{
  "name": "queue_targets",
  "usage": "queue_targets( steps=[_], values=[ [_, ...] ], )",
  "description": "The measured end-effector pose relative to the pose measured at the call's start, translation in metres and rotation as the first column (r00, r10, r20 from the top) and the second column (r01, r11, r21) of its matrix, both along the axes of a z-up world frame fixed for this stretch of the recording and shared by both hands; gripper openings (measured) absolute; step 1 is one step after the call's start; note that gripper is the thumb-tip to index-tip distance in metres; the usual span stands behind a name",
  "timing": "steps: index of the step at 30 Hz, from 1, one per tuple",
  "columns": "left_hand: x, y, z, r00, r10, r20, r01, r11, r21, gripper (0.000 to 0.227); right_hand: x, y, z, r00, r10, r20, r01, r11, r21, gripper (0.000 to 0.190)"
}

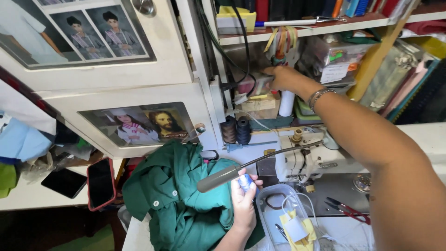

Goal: Organizing various colored thread spools into a plastic storage container on a sewing table.

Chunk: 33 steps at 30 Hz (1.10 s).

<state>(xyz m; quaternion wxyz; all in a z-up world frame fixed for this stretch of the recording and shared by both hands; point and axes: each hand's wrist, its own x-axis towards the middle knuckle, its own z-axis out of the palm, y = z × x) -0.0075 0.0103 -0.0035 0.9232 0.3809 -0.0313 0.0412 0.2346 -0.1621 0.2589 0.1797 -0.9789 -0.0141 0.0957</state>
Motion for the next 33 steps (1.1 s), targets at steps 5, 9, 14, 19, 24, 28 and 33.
queue_targets(
  steps=[5,9,14,19,24,28,33],
  values=[
    [0.001,-0.001,0.000,0.999,-0.002,-0.045,-0.001,0.998,-0.061,0.045,0.031,-0.013,-0.038,0.985,-0.129,0.115,0.086,0.944,0.319,0.056],
    [-0.001,0.000,0.003,1.000,0.024,-0.009,-0.024,1.000,-0.020,0.036,0.046,-0.019,-0.058,0.937,-0.077,0.341,-0.061,0.924,0.377,0.048],
    [0.001,-0.003,-0.001,0.999,0.045,0.005,-0.045,0.999,-0.020,0.024,0.045,-0.018,-0.056,0.888,-0.063,0.456,-0.150,0.896,0.417,0.039],
    [0.002,-0.002,-0.003,1.000,-0.022,-0.004,0.022,0.994,-0.105,0.053,0.038,-0.016,-0.044,0.895,-0.112,0.432,-0.106,0.886,0.450,0.024],
    [0.002,-0.002,-0.003,1.000,-0.024,0.004,0.024,0.996,-0.085,0.052,0.030,-0.017,-0.041,0.971,-0.136,0.197,-0.011,0.796,0.605,0.058],
    [0.002,-0.002,-0.001,1.000,-0.020,-0.012,0.019,0.996,-0.087,0.050,0.028,-0.016,-0.043,0.982,-0.167,-0.089,0.164,0.515,0.841,0.081],
    [0.003,-0.002,-0.003,0.999,-0.033,-0.022,0.030,0.992,-0.122,0.051,0.029,-0.015,-0.042,0.969,-0.239,-0.063,0.170,0.460,0.872,0.059]
  ],
)
